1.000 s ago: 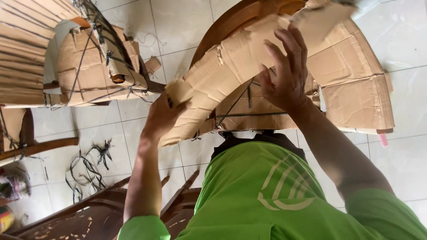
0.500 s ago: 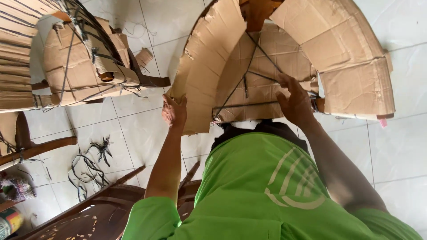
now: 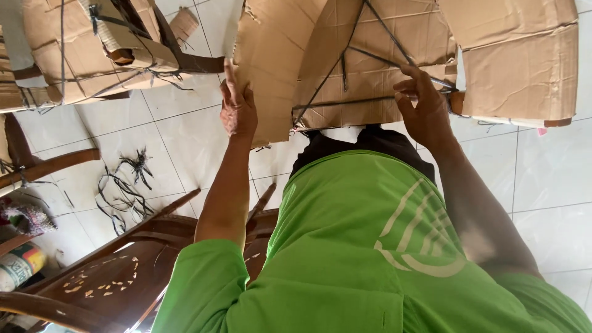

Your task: The person secures a wooden chair with black straps, tying them in a crisscross pattern over the seat and backrest. They then place corrugated cardboard pieces over the chair's edges and adjust them to protect the wood.

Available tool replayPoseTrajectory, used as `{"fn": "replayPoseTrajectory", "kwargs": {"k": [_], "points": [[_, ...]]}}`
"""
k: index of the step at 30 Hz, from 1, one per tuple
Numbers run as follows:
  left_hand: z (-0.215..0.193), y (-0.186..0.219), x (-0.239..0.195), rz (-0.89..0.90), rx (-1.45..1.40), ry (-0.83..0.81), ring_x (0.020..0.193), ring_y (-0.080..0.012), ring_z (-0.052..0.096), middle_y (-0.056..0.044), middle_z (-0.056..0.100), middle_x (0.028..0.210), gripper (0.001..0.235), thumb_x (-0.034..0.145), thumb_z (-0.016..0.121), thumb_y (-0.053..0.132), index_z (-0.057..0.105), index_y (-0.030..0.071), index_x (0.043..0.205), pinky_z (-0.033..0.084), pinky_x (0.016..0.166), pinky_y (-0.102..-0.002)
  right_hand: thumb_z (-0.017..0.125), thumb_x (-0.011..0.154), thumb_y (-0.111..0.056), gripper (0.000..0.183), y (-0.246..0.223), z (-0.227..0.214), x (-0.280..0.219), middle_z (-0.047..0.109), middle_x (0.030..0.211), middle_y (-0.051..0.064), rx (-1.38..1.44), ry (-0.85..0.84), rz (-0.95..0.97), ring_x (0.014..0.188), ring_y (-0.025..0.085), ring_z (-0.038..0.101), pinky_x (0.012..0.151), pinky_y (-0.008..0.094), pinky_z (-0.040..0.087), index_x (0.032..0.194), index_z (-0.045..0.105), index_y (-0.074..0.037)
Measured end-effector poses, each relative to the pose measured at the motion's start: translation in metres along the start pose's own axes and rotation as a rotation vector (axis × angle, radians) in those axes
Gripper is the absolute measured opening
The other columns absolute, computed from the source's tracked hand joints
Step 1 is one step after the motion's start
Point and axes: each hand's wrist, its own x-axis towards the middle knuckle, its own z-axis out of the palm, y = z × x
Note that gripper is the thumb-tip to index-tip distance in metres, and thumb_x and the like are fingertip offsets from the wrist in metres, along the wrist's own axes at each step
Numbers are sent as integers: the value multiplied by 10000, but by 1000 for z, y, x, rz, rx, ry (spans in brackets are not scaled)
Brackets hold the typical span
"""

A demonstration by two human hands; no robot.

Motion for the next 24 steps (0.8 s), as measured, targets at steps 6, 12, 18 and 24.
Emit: {"fn": "replayPoseTrajectory", "kwargs": {"k": [6, 12, 18, 24], "points": [[25, -34, 6, 29, 221, 32, 950, -307, 743, 20, 589, 1175, 646, 1082, 497, 527, 166, 425, 1628, 650, 726, -518, 643, 1003, -11, 450, -7, 2, -2, 729, 1087, 173, 27, -55, 76, 1076, 410, 695, 948, 467, 536, 1444, 573, -70], [0, -22, 13, 20, -126, -79, 1063, -302, 727, -107, 675, 1367, 619, 1010, 702, 296, 354, 203, 1513, 580, 825, -411, 578, 985, 11, 400, -14, 6, 1, 666, 1093, 177, 73, -139, 61, 968, 278, 651, 871, 383, 532, 1379, 515, 29], [18, -29, 11, 46, 54, -6, 775, -342, 726, -142, 722, 1227, 792, 919, 785, 313, 295, 229, 1536, 566, 625, -436, 587, 993, -25, 377, -10, 9, 3, 678, 1036, 165, 77, -146, 31, 912, 278, 655, 828, 380, 529, 1361, 522, 30], [52, -52, 11, 82, 335, 79, 578, -271, 640, -93, 669, 1041, 846, 932, 787, 399, 263, 128, 1538, 513, 499, -404, 570, 989, -11, 371, -18, 7, 3, 686, 1041, 143, 119, -162, 37, 920, 253, 659, 843, 364, 534, 1355, 525, 24]]}}
